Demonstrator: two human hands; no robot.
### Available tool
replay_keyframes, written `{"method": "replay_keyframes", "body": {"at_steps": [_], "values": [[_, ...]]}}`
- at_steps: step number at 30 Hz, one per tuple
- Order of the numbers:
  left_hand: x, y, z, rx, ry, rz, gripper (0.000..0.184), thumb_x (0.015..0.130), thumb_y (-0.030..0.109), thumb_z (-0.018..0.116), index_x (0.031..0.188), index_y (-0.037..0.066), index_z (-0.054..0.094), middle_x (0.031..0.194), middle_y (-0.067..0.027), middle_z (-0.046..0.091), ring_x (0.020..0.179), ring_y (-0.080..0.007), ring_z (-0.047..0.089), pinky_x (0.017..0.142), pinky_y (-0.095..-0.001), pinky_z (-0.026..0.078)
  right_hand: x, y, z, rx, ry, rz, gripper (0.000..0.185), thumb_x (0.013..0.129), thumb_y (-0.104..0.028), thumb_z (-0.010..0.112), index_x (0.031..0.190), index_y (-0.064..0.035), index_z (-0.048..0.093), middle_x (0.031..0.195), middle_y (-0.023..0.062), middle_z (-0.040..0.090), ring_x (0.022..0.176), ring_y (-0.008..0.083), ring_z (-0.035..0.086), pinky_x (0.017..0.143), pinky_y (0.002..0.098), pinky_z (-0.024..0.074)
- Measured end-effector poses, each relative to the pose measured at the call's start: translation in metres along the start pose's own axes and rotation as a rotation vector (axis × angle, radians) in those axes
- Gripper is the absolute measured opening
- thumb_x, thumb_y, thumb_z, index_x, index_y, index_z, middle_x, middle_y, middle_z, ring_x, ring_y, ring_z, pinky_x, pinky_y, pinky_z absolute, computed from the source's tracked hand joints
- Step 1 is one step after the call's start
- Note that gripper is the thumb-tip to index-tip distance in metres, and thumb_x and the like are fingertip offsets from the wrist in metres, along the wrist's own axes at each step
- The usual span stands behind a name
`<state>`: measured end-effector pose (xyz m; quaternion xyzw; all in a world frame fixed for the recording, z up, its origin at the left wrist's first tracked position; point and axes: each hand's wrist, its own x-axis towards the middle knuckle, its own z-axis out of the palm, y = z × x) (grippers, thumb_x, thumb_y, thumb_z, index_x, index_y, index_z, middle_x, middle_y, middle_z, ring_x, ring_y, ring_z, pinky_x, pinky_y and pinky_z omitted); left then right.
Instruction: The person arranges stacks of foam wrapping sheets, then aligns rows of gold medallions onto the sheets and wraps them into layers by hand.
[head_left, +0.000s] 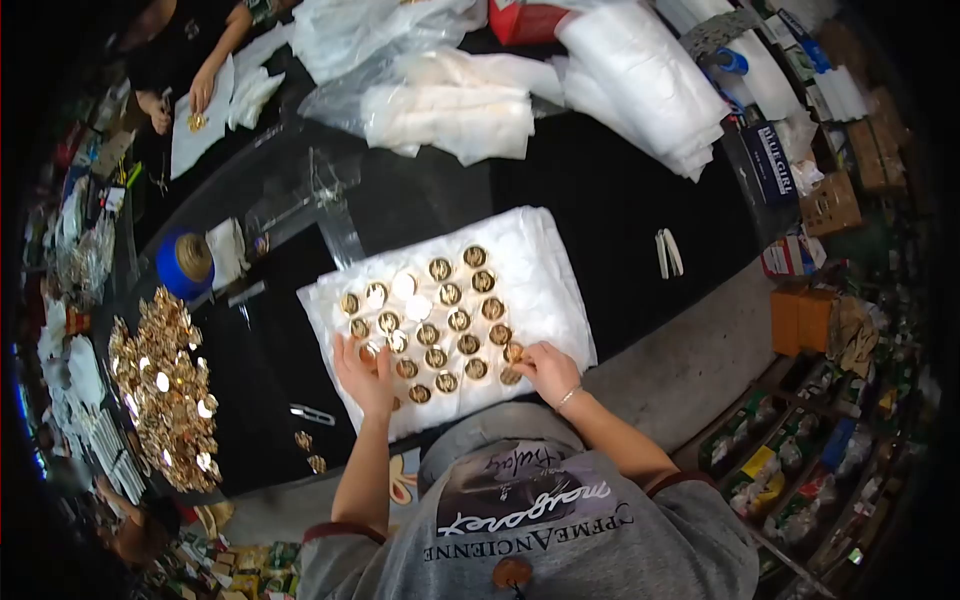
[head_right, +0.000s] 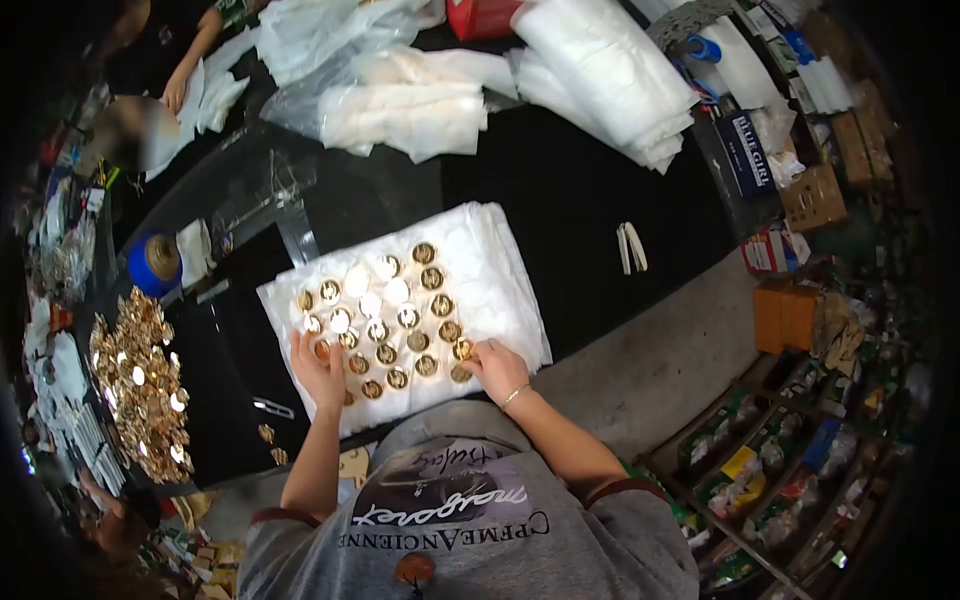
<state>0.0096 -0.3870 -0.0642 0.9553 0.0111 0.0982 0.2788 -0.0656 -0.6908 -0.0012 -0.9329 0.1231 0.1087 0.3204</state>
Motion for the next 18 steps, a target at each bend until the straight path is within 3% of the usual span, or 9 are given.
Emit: {"method": "replay_keyframes", "body": {"at_steps": [3, 6, 9, 12, 14, 16, 18], "values": [[-0.002, 0.009, -0.006, -0.029, 0.031, -0.061, 0.053, 0.082, 0.018, 0.070, 0.126, 0.001, 0.047, 0.139, -0.0253, 0.040, 0.125, -0.0401, 0.041, 0.105, -0.0430, 0.034, 0.036, -0.001, -0.026, 0.205, 0.087, -0.082, 0.011, 0.082, -0.015, 0.068, 0.089, -0.0070, 0.065, 0.080, 0.0066, 0.063, 0.068, 0.0262, 0.059, 0.067, 0.0333, 0.0493], [0.007, 0.041, -0.017, -0.157, -0.038, -0.174, 0.043, 0.083, 0.013, 0.068, 0.120, 0.000, 0.050, 0.138, -0.0239, 0.041, 0.124, -0.0379, 0.042, 0.103, -0.0420, 0.034, 0.113, 0.012, -0.044, 0.200, 0.183, -0.152, 0.016, 0.080, -0.014, 0.069, 0.094, -0.0077, 0.065, 0.090, 0.0063, 0.063, 0.072, 0.0254, 0.060, 0.069, 0.0334, 0.0500], [0.015, 0.060, -0.021, -0.334, -0.152, -0.248, 0.028, 0.083, 0.009, 0.067, 0.107, 0.001, 0.055, 0.134, -0.0213, 0.044, 0.121, -0.0348, 0.044, 0.098, -0.0399, 0.038, 0.217, -0.003, -0.066, 0.075, 0.361, -0.164, 0.033, 0.078, -0.009, 0.071, 0.109, -0.0075, 0.060, 0.111, 0.0079, 0.059, 0.091, 0.0250, 0.058, 0.078, 0.0319, 0.0475], [0.027, 0.067, -0.008, -0.337, -0.121, -0.070, 0.018, 0.084, 0.006, 0.066, 0.100, 0.004, 0.058, 0.126, -0.0154, 0.049, 0.113, -0.0283, 0.050, 0.085, -0.0333, 0.045, 0.308, -0.024, -0.073, -0.104, 0.483, -0.255, 0.049, 0.075, -0.009, 0.072, 0.120, -0.0081, 0.053, 0.120, 0.0096, 0.054, 0.106, 0.0271, 0.054, 0.088, 0.0352, 0.0435], [0.037, 0.079, 0.000, -0.399, -0.164, -0.138, 0.017, 0.086, 0.007, 0.065, 0.101, 0.004, 0.058, 0.120, -0.0128, 0.054, 0.103, -0.0240, 0.054, 0.078, -0.0286, 0.046, 0.343, -0.036, -0.067, -0.330, 0.462, -0.216, 0.059, 0.073, -0.013, 0.074, 0.127, -0.0083, 0.048, 0.122, 0.0105, 0.052, 0.112, 0.0273, 0.051, 0.093, 0.0379, 0.0398], [0.061, 0.092, 0.008, -0.455, -0.209, -0.213, 0.016, 0.087, 0.008, 0.065, 0.101, 0.004, 0.059, 0.117, -0.0113, 0.057, 0.097, -0.0217, 0.057, 0.074, -0.0266, 0.046, 0.362, -0.042, -0.059, -0.536, 0.347, -0.145, 0.064, 0.073, -0.021, 0.075, 0.130, -0.0101, 0.046, 0.113, 0.0108, 0.054, 0.106, 0.0269, 0.053, 0.089, 0.0390, 0.0391], [0.079, 0.086, 0.033, -0.745, -0.295, -0.292, 0.018, 0.090, 0.010, 0.063, 0.106, 0.003, 0.059, 0.114, -0.0098, 0.059, 0.090, -0.0187, 0.058, 0.071, -0.0249, 0.046, 0.370, -0.037, -0.043, -0.490, 0.300, -0.167, 0.046, 0.075, -0.023, 0.074, 0.116, -0.0096, 0.057, 0.106, 0.0093, 0.056, 0.097, 0.0281, 0.054, 0.085, 0.0386, 0.0407]]}}
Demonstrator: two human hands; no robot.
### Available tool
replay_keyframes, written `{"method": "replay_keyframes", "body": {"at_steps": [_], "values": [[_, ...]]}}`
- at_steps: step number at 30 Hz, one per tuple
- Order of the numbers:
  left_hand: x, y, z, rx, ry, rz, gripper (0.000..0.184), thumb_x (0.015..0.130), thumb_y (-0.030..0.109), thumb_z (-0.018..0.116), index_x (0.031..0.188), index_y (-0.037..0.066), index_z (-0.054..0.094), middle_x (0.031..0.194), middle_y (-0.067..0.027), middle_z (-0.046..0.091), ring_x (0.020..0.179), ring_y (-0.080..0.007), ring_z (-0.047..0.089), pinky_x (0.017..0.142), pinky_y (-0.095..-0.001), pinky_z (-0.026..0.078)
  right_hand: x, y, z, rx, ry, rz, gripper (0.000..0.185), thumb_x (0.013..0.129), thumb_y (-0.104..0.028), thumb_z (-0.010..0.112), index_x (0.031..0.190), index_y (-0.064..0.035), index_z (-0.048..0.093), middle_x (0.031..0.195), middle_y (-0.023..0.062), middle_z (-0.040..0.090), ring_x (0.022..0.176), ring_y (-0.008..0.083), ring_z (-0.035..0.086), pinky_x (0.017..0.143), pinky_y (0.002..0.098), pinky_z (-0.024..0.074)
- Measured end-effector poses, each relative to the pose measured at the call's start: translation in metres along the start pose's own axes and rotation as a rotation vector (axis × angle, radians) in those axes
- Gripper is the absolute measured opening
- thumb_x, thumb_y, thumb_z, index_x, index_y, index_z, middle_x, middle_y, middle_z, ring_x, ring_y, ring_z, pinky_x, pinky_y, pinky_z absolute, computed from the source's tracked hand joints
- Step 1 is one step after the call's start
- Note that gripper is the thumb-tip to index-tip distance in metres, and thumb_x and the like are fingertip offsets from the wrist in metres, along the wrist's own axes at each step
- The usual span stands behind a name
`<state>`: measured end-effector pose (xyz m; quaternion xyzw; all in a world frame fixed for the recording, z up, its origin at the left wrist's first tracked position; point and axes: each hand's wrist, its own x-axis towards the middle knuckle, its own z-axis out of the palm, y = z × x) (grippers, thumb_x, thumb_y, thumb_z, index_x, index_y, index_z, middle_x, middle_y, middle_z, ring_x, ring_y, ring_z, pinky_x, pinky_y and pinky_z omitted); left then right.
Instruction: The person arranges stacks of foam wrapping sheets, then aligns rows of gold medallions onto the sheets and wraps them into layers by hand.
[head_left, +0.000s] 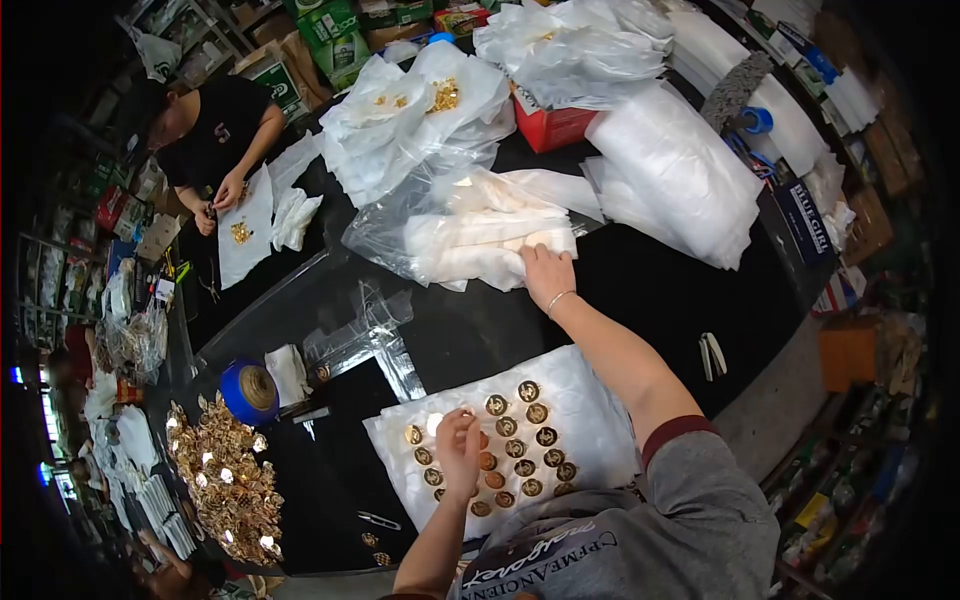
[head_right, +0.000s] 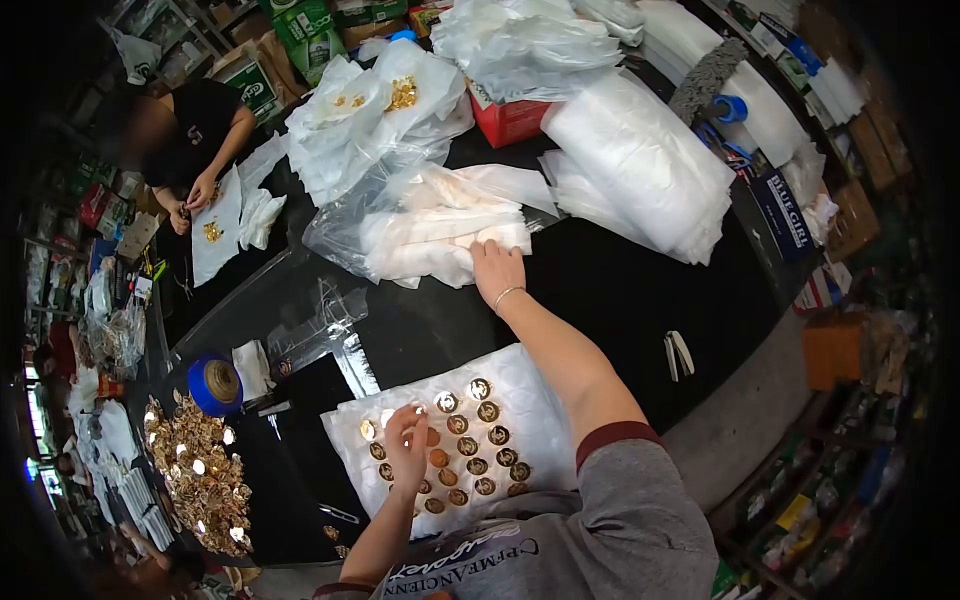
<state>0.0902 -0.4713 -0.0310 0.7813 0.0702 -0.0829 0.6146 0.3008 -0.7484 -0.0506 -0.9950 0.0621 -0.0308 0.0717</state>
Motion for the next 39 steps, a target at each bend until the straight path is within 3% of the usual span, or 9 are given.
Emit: {"method": "replay_keyframes", "body": {"at_steps": [3, 7, 13, 18, 21, 25, 31, 36, 39], "values": [[0.038, -0.009, 0.015, -0.153, -0.059, -0.024, 0.022, 0.094, 0.014, 0.059, 0.112, 0.003, 0.058, 0.113, -0.0093, 0.061, 0.088, -0.0171, 0.059, 0.070, -0.0230, 0.046, -0.010, 0.000, 0.000, 0.085, 0.001, -0.025, 0.034, 0.076, -0.023, 0.073, 0.104, -0.0088, 0.060, 0.101, 0.0093, 0.057, 0.094, 0.0285, 0.055, 0.083, 0.0376, 0.0415], [0.088, 0.009, 0.030, -0.618, -0.242, -0.586, 0.042, 0.100, 0.033, 0.050, 0.125, 0.000, 0.052, 0.119, -0.0142, 0.061, 0.109, -0.0228, 0.059, 0.092, -0.0306, 0.045, -0.042, -0.002, -0.025, 0.260, -0.099, -0.103, 0.022, 0.080, -0.025, 0.072, 0.075, -0.0050, 0.063, 0.081, 0.0092, 0.059, 0.076, 0.0272, 0.056, 0.071, 0.0347, 0.0445], [0.123, -0.027, 0.059, -1.048, -0.294, -0.826, 0.053, 0.101, 0.045, 0.041, 0.127, -0.001, 0.051, 0.123, -0.0155, 0.060, 0.115, -0.0278, 0.058, 0.103, -0.0415, 0.043, -0.149, -0.042, -0.105, 1.132, -0.543, 0.092, 0.025, 0.090, -0.024, 0.063, 0.080, -0.0013, 0.063, 0.064, 0.0046, 0.060, 0.052, 0.0154, 0.048, 0.052, 0.0300, 0.0411], [0.080, 0.004, 0.063, -2.083, -0.396, -0.912, 0.052, 0.101, 0.044, 0.038, 0.128, 0.002, 0.053, 0.114, -0.0137, 0.064, 0.107, -0.0302, 0.062, 0.101, -0.0446, 0.044, -0.253, -0.032, -0.114, 1.559, -0.773, 0.439, 0.022, 0.096, -0.019, 0.056, 0.094, 0.0011, 0.064, 0.073, -0.0007, 0.059, 0.061, 0.0054, 0.050, 0.054, 0.0196, 0.0409], [0.054, 0.025, 0.061, -1.757, -0.542, -0.660, 0.056, 0.101, 0.045, 0.037, 0.136, 0.002, 0.045, 0.121, -0.0175, 0.059, 0.115, -0.0302, 0.057, 0.105, -0.0464, 0.040, -0.312, -0.017, -0.099, 1.808, -0.750, 0.687, 0.025, 0.099, -0.020, 0.053, 0.106, 0.0025, 0.061, 0.084, -0.0003, 0.062, 0.068, 0.0039, 0.053, 0.060, 0.0170, 0.0430], [0.015, 0.056, 0.092, -0.834, -0.116, -0.603, 0.067, 0.100, 0.053, 0.034, 0.141, -0.001, 0.038, 0.131, -0.0213, 0.052, 0.124, -0.0310, 0.049, 0.108, -0.0481, 0.035, -0.363, -0.011, -0.064, 1.732, -0.705, 0.730, 0.030, 0.099, -0.019, 0.053, 0.117, 0.0052, 0.056, 0.098, 0.0073, 0.063, 0.083, 0.0123, 0.059, 0.075, 0.0230, 0.0484], [0.017, 0.017, 0.107, -0.762, -0.364, -0.592, 0.076, 0.098, 0.063, 0.028, 0.139, 0.000, 0.039, 0.137, -0.0217, 0.048, 0.126, -0.0316, 0.048, 0.105, -0.0503, 0.037, -0.404, -0.034, -0.032, 1.056, -0.087, 0.404, 0.035, 0.095, -0.020, 0.056, 0.120, 0.0045, 0.054, 0.103, 0.0123, 0.061, 0.094, 0.0218, 0.057, 0.087, 0.0314, 0.0457], [0.015, 0.061, 0.104, -0.784, -0.542, -0.678, 0.083, 0.095, 0.068, 0.026, 0.145, 0.002, 0.032, 0.141, -0.0241, 0.044, 0.129, -0.0349, 0.045, 0.107, -0.0491, 0.035, -0.413, -0.031, -0.016, 0.663, 0.030, 0.432, 0.025, 0.092, -0.022, 0.057, 0.103, 0.0007, 0.059, 0.103, 0.0166, 0.061, 0.099, 0.0330, 0.054, 0.088, 0.0384, 0.0424], [0.011, 0.082, 0.101, -0.659, -0.370, -0.724, 0.071, 0.098, 0.057, 0.037, 0.144, 0.003, 0.033, 0.135, -0.0233, 0.049, 0.124, -0.0344, 0.048, 0.104, -0.0434, 0.038, -0.408, -0.013, -0.008, 0.687, -0.053, 0.468, 0.031, 0.090, -0.027, 0.058, 0.103, 0.0010, 0.058, 0.100, 0.0170, 0.058, 0.094, 0.0324, 0.054, 0.085, 0.0377, 0.0441]]}}
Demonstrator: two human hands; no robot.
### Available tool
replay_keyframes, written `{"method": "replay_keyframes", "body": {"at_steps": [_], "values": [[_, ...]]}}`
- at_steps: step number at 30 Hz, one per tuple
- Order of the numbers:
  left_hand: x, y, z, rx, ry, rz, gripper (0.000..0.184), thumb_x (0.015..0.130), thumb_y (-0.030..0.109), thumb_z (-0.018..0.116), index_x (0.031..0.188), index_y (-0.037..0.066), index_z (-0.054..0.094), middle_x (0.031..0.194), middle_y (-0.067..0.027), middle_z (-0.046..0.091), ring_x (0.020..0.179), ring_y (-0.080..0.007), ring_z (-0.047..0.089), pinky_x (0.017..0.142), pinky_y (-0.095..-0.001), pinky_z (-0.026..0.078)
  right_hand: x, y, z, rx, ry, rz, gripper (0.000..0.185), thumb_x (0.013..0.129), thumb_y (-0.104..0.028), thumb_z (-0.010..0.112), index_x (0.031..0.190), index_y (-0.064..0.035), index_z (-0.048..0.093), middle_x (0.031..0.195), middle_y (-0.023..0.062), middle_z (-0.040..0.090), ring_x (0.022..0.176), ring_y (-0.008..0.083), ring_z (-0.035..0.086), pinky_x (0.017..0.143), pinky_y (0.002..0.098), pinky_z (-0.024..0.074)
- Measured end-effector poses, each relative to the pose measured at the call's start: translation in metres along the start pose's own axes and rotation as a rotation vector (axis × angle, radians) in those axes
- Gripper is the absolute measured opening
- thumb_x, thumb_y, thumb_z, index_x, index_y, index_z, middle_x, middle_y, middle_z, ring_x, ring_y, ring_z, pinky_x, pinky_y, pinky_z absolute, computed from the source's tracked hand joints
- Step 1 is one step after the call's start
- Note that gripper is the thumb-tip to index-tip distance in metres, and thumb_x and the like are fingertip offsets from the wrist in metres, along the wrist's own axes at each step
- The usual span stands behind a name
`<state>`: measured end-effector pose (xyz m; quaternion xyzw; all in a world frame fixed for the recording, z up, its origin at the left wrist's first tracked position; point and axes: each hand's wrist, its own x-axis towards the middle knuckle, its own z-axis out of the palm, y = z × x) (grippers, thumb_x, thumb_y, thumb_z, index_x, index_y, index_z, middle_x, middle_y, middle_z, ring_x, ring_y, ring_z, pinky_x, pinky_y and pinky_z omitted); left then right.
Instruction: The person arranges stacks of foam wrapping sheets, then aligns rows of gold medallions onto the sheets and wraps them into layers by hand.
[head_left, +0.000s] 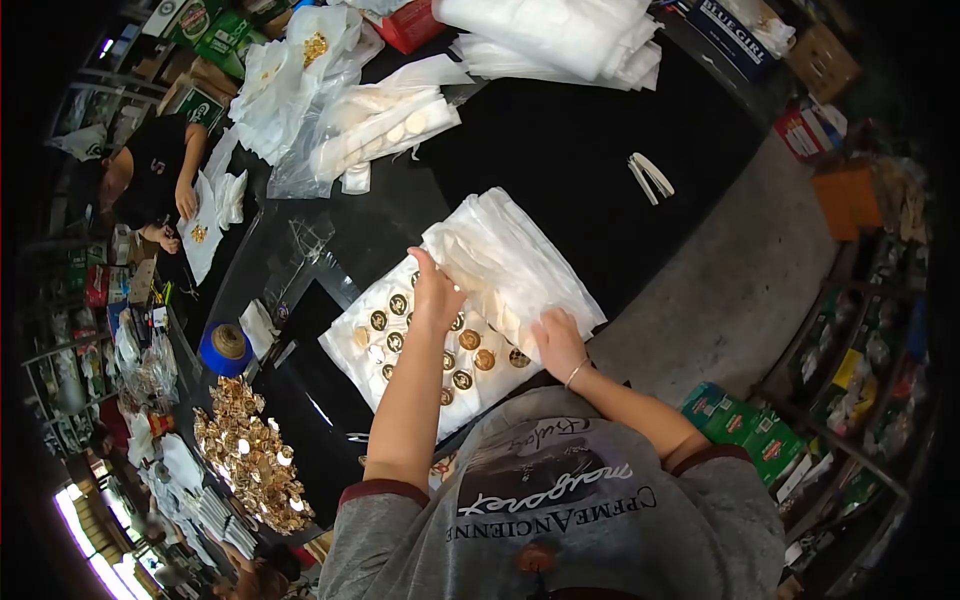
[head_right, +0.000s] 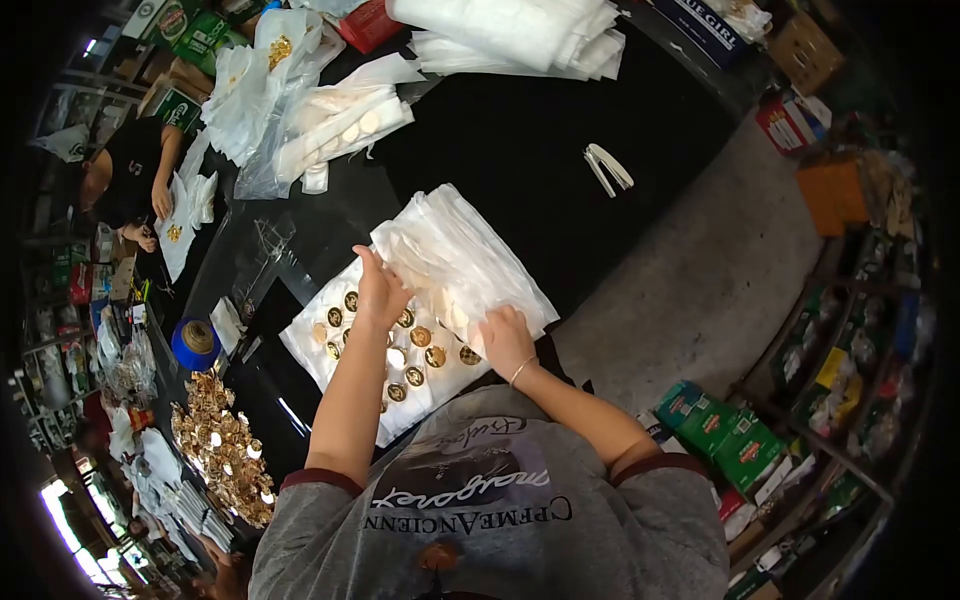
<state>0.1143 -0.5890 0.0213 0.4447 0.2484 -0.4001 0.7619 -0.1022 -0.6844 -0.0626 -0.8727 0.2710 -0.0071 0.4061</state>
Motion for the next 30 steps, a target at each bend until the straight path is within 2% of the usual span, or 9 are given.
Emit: {"method": "replay_keyframes", "body": {"at_steps": [2, 6, 11, 16, 19, 20, 23, 27, 30], "values": [[0.000, 0.001, -0.004, 0.020, 0.066, -0.002, 0.068, 0.099, 0.054, 0.040, 0.143, 0.003, 0.034, 0.134, -0.0230, 0.050, 0.123, -0.0342, 0.050, 0.103, -0.0416, 0.039, 0.007, 0.012, -0.004, 0.001, -0.021, 0.026, 0.033, 0.089, -0.029, 0.058, 0.103, 0.0010, 0.058, 0.099, 0.0171, 0.058, 0.093, 0.0322, 0.054, 0.084, 0.0374, 0.0447], [0.024, -0.007, -0.037, 0.503, -0.013, 0.139, 0.054, 0.098, 0.033, 0.054, 0.138, 0.002, 0.037, 0.121, -0.0197, 0.056, 0.110, -0.0307, 0.055, 0.096, -0.0374, 0.044, 0.018, 0.036, -0.013, 0.188, -0.162, 0.416, 0.029, 0.091, -0.030, 0.054, 0.095, -0.0016, 0.059, 0.091, 0.0155, 0.057, 0.082, 0.0342, 0.056, 0.074, 0.0403, 0.0474], [0.044, -0.015, -0.044, 0.966, 0.167, 0.678, 0.040, 0.087, 0.008, 0.064, 0.123, 0.002, 0.050, 0.104, -0.0126, 0.059, 0.092, -0.0262, 0.058, 0.085, -0.0367, 0.047, 0.013, 0.030, -0.036, -0.286, 0.025, 0.198, 0.020, 0.090, -0.024, 0.056, 0.097, -0.0060, 0.061, 0.083, 0.0097, 0.057, 0.066, 0.0331, 0.055, 0.063, 0.0402, 0.0478], [0.020, -0.020, -0.033, 1.484, 0.202, 1.139, 0.031, 0.081, 0.009, 0.066, 0.110, 0.004, 0.058, 0.102, -0.0094, 0.061, 0.086, -0.0255, 0.057, 0.084, -0.0374, 0.047, 0.021, -0.007, -0.071, -0.232, 0.414, -0.242, 0.013, 0.087, -0.017, 0.061, 0.098, -0.0086, 0.063, 0.083, 0.0049, 0.060, 0.061, 0.0288, 0.056, 0.061, 0.0362, 0.0477], [0.010, -0.043, -0.047, 1.721, -0.037, 0.980, 0.025, 0.077, 0.013, 0.069, 0.101, 0.007, 0.062, 0.105, -0.0073, 0.062, 0.093, -0.0262, 0.059, 0.087, -0.0386, 0.047, 0.019, -0.032, -0.068, -0.040, 0.097, -0.167, 0.018, 0.085, -0.013, 0.065, 0.102, -0.0080, 0.063, 0.088, 0.0044, 0.060, 0.068, 0.0224, 0.058, 0.064, 0.0305, 0.0472], [0.006, -0.052, -0.048, 1.866, -0.206, 1.065, 0.031, 0.080, 0.022, 0.067, 0.107, 0.008, 0.061, 0.113, -0.0065, 0.060, 0.106, -0.0256, 0.055, 0.094, -0.0390, 0.043, 0.027, -0.040, -0.064, 0.073, -0.053, -0.191, 0.018, 0.087, -0.015, 0.062, 0.103, -0.0074, 0.063, 0.089, 0.0054, 0.059, 0.069, 0.0220, 0.057, 0.064, 0.0304, 0.0470], [-0.017, -0.073, -0.049, 2.121, -0.417, 1.088, 0.051, 0.080, 0.034, 0.067, 0.124, 0.012, 0.054, 0.133, -0.0040, 0.051, 0.128, -0.0236, 0.043, 0.106, -0.0395, 0.034, 0.056, -0.034, -0.038, 0.300, -0.079, -0.207, 0.023, 0.089, -0.013, 0.059, 0.111, -0.0071, 0.063, 0.090, 0.0051, 0.057, 0.069, 0.0179, 0.055, 0.065, 0.0276, 0.0465], [-0.035, -0.069, -0.056, 2.291, -0.437, 1.100, 0.060, 0.076, 0.040, 0.069, 0.130, 0.019, 0.051, 0.137, -0.0042, 0.047, 0.132, -0.0239, 0.040, 0.110, -0.0409, 0.029, 0.082, -0.010, -0.022, 0.604, -0.118, 0.122, 0.033, 0.089, -0.009, 0.058, 0.122, -0.0096, 0.062, 0.088, 0.0020, 0.054, 0.067, 0.0117, 0.052, 0.065, 0.0231, 0.0461], [-0.062, -0.062, -0.058, 2.363, -0.355, 1.081, 0.058, 0.076, 0.041, 0.069, 0.127, 0.019, 0.052, 0.131, -0.0040, 0.050, 0.127, -0.0252, 0.042, 0.110, -0.0430, 0.029, 0.086, 0.000, -0.018, 0.482, -0.125, 0.029, 0.035, 0.088, -0.009, 0.059, 0.123, -0.0107, 0.062, 0.089, 0.0019, 0.053, 0.067, 0.0118, 0.051, 0.066, 0.0231, 0.0465]]}}
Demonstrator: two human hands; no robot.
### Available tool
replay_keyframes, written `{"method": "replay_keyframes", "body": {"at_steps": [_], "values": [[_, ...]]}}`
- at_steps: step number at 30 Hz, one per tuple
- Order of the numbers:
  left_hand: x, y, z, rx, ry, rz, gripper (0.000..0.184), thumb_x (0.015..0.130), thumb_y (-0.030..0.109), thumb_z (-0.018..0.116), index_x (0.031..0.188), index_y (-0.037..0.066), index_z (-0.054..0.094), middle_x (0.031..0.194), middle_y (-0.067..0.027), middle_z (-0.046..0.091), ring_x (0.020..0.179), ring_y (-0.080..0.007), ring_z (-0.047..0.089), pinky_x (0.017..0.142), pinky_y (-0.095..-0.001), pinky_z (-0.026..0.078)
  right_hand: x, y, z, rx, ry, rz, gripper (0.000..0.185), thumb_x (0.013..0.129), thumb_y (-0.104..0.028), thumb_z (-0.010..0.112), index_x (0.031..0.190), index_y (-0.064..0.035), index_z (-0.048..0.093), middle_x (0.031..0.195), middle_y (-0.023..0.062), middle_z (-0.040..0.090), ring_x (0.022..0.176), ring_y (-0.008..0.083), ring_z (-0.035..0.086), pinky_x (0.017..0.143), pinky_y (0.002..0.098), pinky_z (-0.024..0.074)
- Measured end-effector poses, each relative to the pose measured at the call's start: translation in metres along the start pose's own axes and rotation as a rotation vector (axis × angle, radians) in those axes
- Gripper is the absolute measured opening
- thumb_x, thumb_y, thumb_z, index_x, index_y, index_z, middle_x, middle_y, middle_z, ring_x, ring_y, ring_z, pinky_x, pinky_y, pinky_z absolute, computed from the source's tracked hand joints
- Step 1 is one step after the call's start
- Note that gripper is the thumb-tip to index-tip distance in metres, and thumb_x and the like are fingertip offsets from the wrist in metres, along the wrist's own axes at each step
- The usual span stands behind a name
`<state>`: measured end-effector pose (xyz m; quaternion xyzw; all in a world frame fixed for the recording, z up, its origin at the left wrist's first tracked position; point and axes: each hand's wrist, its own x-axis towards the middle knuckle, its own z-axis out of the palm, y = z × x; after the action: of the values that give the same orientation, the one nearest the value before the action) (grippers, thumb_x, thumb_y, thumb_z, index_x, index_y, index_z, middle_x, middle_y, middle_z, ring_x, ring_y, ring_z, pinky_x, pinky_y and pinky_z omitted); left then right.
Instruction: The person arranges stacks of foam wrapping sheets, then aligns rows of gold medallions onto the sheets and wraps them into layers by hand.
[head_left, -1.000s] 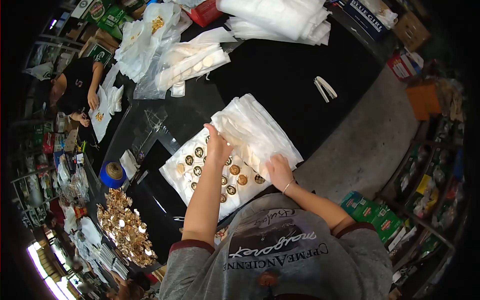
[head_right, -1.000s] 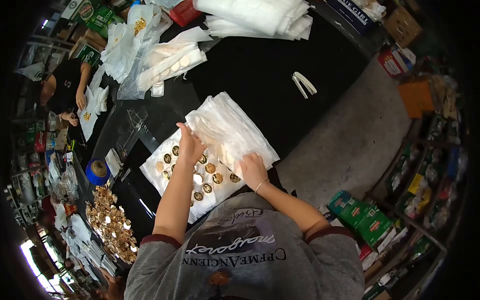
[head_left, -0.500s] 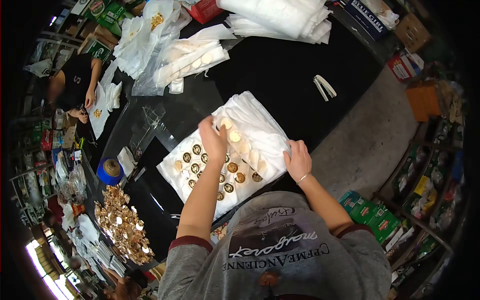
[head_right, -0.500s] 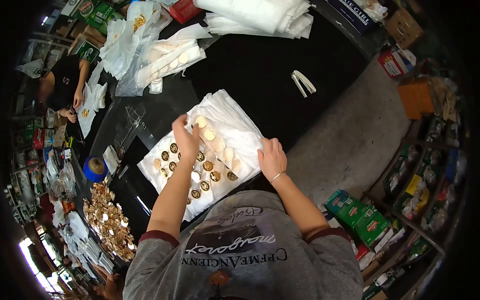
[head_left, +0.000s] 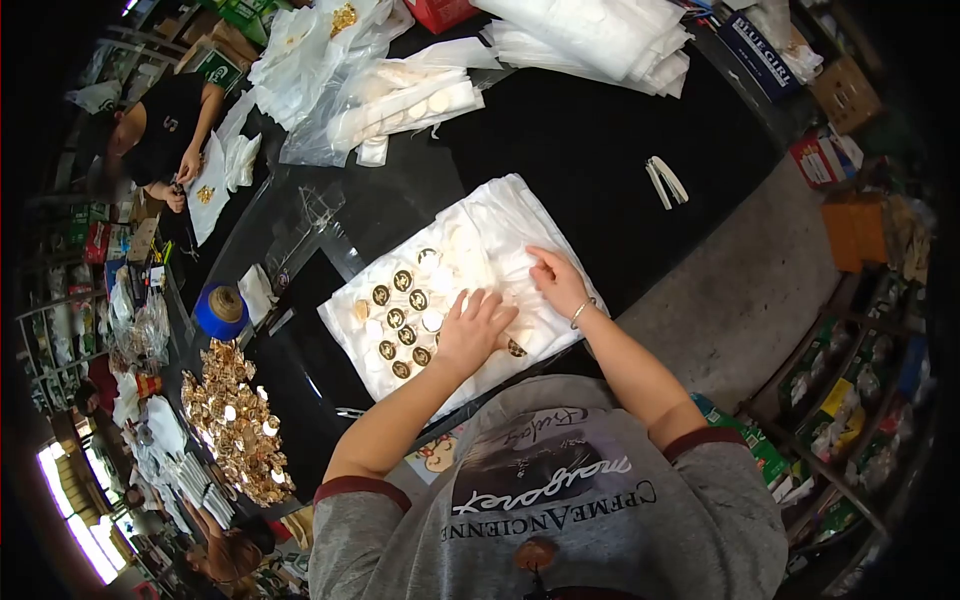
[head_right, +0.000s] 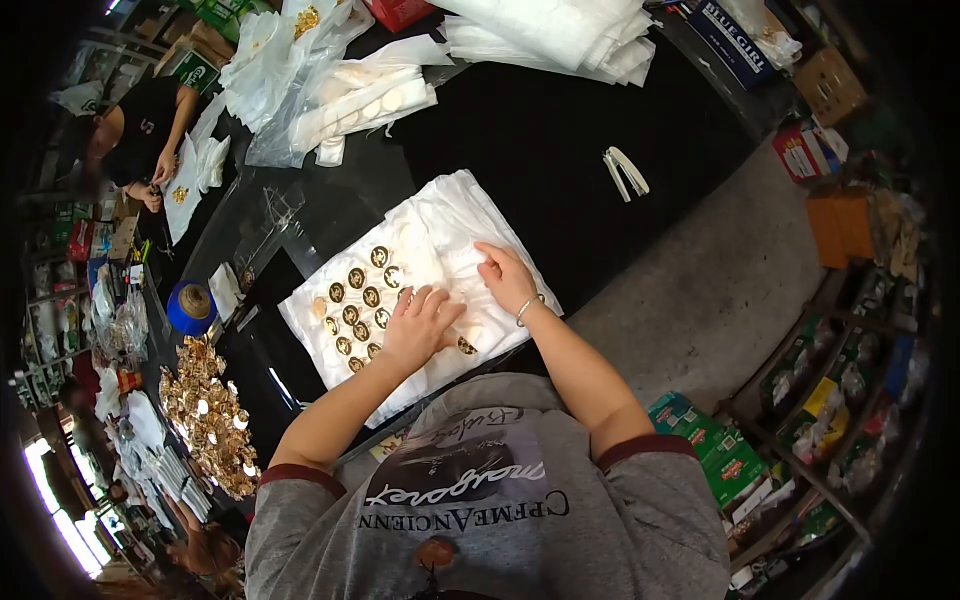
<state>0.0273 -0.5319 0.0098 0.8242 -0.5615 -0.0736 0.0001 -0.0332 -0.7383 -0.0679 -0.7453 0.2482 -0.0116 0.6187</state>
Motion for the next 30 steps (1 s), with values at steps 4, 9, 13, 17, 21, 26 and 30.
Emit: {"method": "replay_keyframes", "body": {"at_steps": [4, 9, 13, 17, 21, 26, 30], "values": [[-0.014, 0.006, -0.010, 0.005, 0.023, -0.100, 0.052, 0.075, 0.040, 0.070, 0.120, 0.018, 0.056, 0.124, -0.0042, 0.052, 0.123, -0.0260, 0.044, 0.109, -0.0448, 0.029, -0.001, -0.005, 0.002, -0.128, -0.038, -0.038, 0.035, 0.087, -0.010, 0.061, 0.122, -0.0112, 0.062, 0.094, 0.0024, 0.053, 0.070, 0.0142, 0.053, 0.070, 0.0245, 0.0470], [-0.039, 0.010, -0.005, -0.034, 0.119, -0.262, 0.038, 0.075, 0.038, 0.071, 0.105, 0.015, 0.061, 0.116, -0.0051, 0.053, 0.117, -0.0266, 0.047, 0.103, -0.0442, 0.034, -0.003, -0.004, -0.003, -0.271, -0.046, -0.114, 0.034, 0.085, -0.008, 0.062, 0.119, -0.0108, 0.063, 0.099, 0.0032, 0.052, 0.070, 0.0141, 0.053, 0.070, 0.0237, 0.0462], [-0.050, 0.015, 0.003, -0.143, 0.176, -0.470, 0.029, 0.076, 0.034, 0.072, 0.093, 0.013, 0.063, 0.113, -0.0063, 0.053, 0.109, -0.0273, 0.050, 0.095, -0.0415, 0.039, -0.001, -0.007, -0.001, -0.331, -0.037, -0.159, 0.032, 0.084, -0.006, 0.064, 0.116, -0.0096, 0.064, 0.101, 0.0038, 0.052, 0.068, 0.0130, 0.052, 0.066, 0.0226, 0.0456], [-0.041, 0.043, 0.011, -0.538, 0.198, -0.805, 0.025, 0.077, 0.030, 0.073, 0.086, 0.009, 0.061, 0.109, -0.0087, 0.053, 0.094, -0.0292, 0.053, 0.081, -0.0379, 0.044, 0.001, -0.026, 0.006, -0.436, -0.032, -0.145, 0.025, 0.085, -0.008, 0.063, 0.109, -0.0075, 0.066, 0.097, 0.0045, 0.056, 0.066, 0.0140, 0.054, 0.065, 0.0244, 0.0467], [-0.018, 0.085, 0.028, -0.511, 0.369, -0.861, 0.037, 0.074, 0.027, 0.076, 0.097, 0.007, 0.055, 0.104, -0.0117, 0.053, 0.089, -0.0308, 0.054, 0.078, -0.0369, 0.045, 0.017, -0.049, 0.017, -0.398, -0.175, -0.287, 0.020, 0.085, -0.013, 0.062, 0.104, -0.0066, 0.067, 0.087, 0.0059, 0.064, 0.069, 0.0217, 0.060, 0.069, 0.0316, 0.0498], [-0.019, 0.093, 0.035, -0.478, 0.410, -0.969, 0.032, 0.073, 0.015, 0.074, 0.096, 0.007, 0.053, 0.106, -0.0122, 0.053, 0.090, -0.0309, 0.054, 0.079, -0.0371, 0.046, 0.075, -0.072, 0.068, -0.307, -0.312, -0.149, 0.024, 0.084, -0.022, 0.065, 0.097, -0.0016, 0.067, 0.079, 0.0078, 0.068, 0.068, 0.0240, 0.062, 0.068, 0.0328, 0.0503], [-0.026, 0.107, 0.037, -0.493, 0.507, -1.054, 0.025, 0.074, 0.008, 0.071, 0.092, 0.007, 0.054, 0.105, -0.0111, 0.055, 0.090, -0.0297, 0.056, 0.078, -0.0367, 0.047, 0.122, -0.084, 0.109, -0.514, -0.362, -0.153, 0.028, 0.080, -0.027, 0.071, 0.092, -0.0020, 0.070, 0.078, 0.0071, 0.068, 0.066, 0.0204, 0.061, 0.066, 0.0304, 0.0504]]}}
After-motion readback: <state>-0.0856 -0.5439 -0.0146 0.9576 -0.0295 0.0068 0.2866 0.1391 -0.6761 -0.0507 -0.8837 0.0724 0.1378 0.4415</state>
